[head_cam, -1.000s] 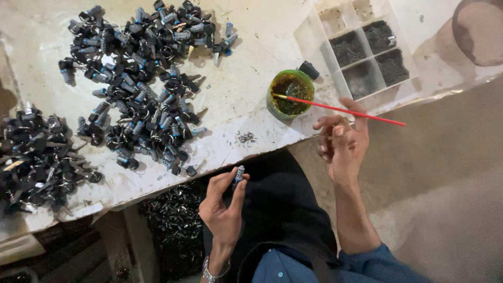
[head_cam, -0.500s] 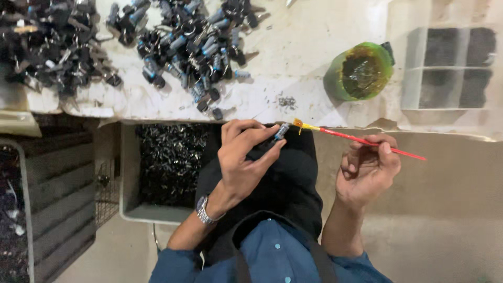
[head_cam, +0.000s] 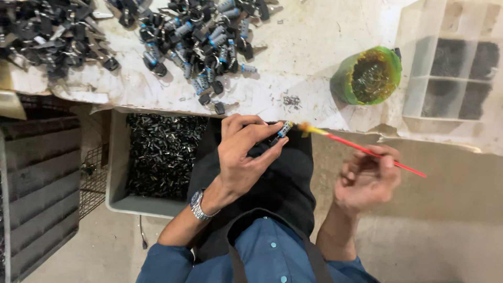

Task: The person picks up small metal components one at a time from a pile on the workbench, holds each in one hand, and uses a red-handled brush to apply a yellowish paste from a green cup onto the part. They then place the coated part back on the bench and reach for the next component, repeating the cycle.

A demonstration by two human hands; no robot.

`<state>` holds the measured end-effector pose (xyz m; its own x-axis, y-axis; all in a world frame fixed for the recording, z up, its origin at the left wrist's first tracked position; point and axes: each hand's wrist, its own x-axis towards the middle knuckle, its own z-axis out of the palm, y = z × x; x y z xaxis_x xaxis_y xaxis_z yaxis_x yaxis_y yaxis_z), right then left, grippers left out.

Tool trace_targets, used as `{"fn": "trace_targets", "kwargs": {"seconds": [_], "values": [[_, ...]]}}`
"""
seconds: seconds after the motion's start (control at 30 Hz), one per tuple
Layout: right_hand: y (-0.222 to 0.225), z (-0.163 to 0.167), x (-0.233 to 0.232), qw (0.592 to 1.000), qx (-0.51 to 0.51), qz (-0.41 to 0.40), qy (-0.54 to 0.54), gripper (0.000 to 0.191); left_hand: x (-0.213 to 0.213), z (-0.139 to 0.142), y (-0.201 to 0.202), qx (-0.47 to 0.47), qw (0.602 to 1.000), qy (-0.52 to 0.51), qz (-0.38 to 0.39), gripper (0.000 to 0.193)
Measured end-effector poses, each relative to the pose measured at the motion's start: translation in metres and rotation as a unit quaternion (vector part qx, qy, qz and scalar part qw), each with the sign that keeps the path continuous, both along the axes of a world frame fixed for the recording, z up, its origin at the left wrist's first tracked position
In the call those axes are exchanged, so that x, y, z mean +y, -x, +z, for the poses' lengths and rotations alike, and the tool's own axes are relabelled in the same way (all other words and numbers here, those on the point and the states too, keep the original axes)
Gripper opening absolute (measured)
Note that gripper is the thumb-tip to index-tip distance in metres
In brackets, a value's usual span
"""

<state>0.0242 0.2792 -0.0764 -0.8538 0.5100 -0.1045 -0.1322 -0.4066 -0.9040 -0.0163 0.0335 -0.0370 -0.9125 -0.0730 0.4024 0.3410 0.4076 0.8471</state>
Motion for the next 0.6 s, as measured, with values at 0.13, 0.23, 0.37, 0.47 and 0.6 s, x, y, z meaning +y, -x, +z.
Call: {"fn": "trace_targets", "kwargs": {"seconds": [0.13, 0.23, 0.37, 0.47, 0.6], "values": [[0.003, 0.002, 0.001, 0.999, -0.032, -0.004, -0.033, 0.031, -0.002, 0.000, -0.001, 0.006, 1.000, 0.007, 0.001, 0.036], [0.019, 0.010, 0.016, 0.990, 0.040, -0.080, -0.105, 0.039, -0.018, -0.003, -0.010, 0.019, 1.000, 0.009, 0.022, 0.035], [0.039, 0.016, 0.027, 0.986, 0.031, -0.097, -0.134, 0.038, -0.043, -0.011, -0.031, -0.012, 0.980, 0.082, 0.180, 0.038], [0.039, 0.014, 0.011, 0.976, -0.031, 0.001, -0.216, 0.027, -0.053, -0.014, -0.038, -0.027, 0.966, 0.134, 0.220, 0.041], [0.028, 0.016, -0.023, 0.978, -0.029, 0.039, -0.203, 0.009, -0.054, -0.015, -0.026, -0.028, 0.929, 0.324, 0.178, 0.037]]}}
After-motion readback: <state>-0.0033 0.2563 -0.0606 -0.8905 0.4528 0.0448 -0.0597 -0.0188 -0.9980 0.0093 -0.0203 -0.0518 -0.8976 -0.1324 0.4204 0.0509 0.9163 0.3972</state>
